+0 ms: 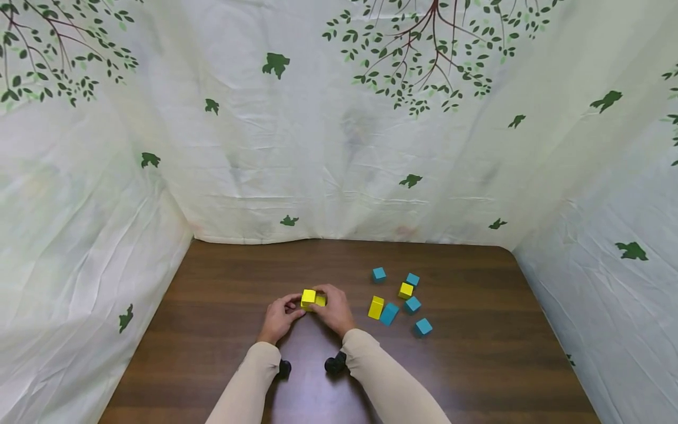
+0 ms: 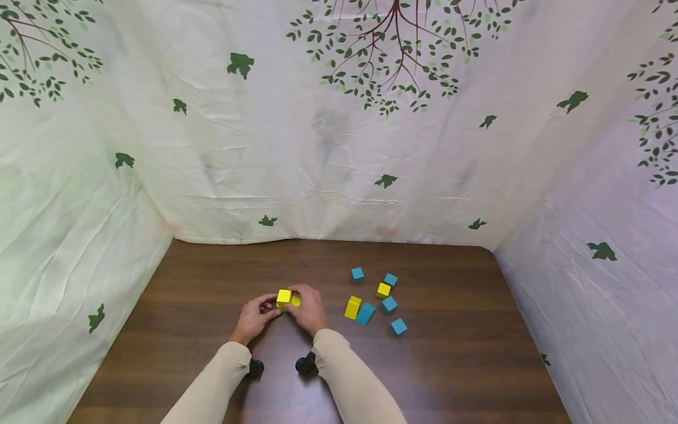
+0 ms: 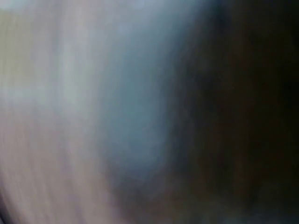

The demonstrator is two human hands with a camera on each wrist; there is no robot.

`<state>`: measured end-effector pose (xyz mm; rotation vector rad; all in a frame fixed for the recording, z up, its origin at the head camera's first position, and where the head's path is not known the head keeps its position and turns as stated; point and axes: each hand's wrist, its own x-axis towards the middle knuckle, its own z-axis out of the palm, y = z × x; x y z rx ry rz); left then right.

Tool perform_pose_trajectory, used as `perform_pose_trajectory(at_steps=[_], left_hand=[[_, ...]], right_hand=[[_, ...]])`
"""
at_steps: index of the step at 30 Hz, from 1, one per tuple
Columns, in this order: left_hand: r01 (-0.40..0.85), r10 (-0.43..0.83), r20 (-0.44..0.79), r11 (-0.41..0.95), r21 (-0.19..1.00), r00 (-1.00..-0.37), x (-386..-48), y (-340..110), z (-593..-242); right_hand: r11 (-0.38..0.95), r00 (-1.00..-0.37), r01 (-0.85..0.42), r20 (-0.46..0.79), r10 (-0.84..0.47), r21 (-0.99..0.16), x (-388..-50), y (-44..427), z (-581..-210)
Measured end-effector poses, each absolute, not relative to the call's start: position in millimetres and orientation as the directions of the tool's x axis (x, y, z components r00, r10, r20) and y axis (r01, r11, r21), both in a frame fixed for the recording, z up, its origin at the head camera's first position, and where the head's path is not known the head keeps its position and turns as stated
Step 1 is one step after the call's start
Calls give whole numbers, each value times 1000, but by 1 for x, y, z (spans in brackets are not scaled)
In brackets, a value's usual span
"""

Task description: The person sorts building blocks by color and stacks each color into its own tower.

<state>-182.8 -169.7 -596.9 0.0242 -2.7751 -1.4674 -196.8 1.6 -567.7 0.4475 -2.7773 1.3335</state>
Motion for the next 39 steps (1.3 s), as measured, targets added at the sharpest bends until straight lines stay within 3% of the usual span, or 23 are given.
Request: perform_pose_trajectory(at_steps=[39], left_hand=[[6,0,7,579,815,-1000,-183,-171,-597]], right_hand=[[596,-956,-279,158,-248,-753,-197,-4,-569]])
